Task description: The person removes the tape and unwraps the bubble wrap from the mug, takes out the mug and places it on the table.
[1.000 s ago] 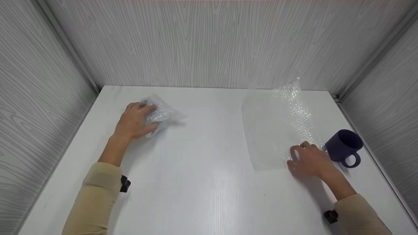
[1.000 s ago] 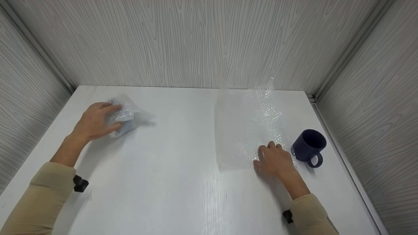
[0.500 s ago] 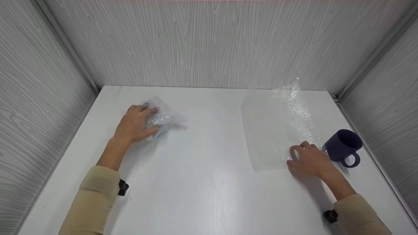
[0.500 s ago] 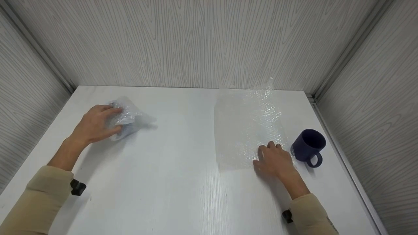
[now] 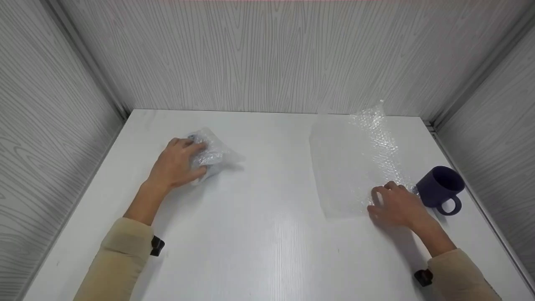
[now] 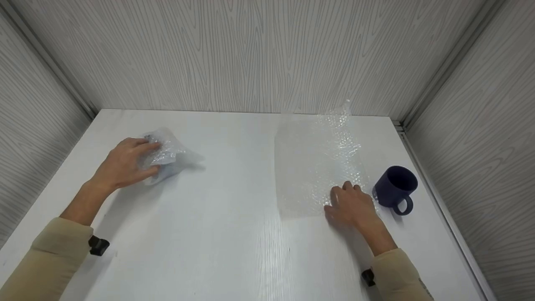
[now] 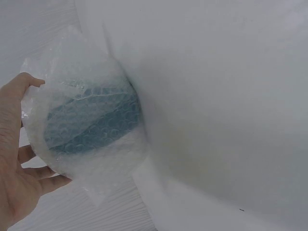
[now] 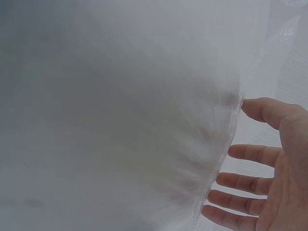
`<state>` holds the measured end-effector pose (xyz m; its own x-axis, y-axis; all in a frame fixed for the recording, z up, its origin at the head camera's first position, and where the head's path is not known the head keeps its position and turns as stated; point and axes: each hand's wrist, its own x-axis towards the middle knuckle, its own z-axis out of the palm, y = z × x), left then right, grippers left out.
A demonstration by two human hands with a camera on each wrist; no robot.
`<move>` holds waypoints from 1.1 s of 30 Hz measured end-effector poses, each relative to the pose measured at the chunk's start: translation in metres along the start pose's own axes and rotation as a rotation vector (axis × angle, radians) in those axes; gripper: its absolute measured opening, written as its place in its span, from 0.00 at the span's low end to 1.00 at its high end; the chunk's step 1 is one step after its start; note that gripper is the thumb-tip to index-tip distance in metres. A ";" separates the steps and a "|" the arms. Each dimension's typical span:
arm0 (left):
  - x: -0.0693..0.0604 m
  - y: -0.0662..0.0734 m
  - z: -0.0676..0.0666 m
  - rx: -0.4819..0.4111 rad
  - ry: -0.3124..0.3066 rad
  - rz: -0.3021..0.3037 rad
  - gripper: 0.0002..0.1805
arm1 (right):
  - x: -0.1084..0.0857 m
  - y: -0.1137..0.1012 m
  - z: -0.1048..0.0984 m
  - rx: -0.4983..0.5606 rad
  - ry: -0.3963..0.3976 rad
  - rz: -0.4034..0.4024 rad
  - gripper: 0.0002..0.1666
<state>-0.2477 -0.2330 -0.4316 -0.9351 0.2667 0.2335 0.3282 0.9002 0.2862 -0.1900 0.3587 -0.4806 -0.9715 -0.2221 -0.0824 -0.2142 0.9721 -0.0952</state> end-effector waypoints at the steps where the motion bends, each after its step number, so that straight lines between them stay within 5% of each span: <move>1: -0.001 0.001 0.000 0.001 -0.001 0.001 0.32 | 0.000 0.000 0.000 0.002 0.000 0.000 0.31; 33: -0.024 0.049 0.013 0.009 0.043 0.163 0.31 | 0.001 0.001 0.001 -0.037 -0.007 -0.007 0.33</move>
<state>-0.2107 -0.1912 -0.4351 -0.8630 0.3946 0.3154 0.4736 0.8492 0.2334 -0.1912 0.3597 -0.4817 -0.9693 -0.2290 -0.0893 -0.2244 0.9727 -0.0585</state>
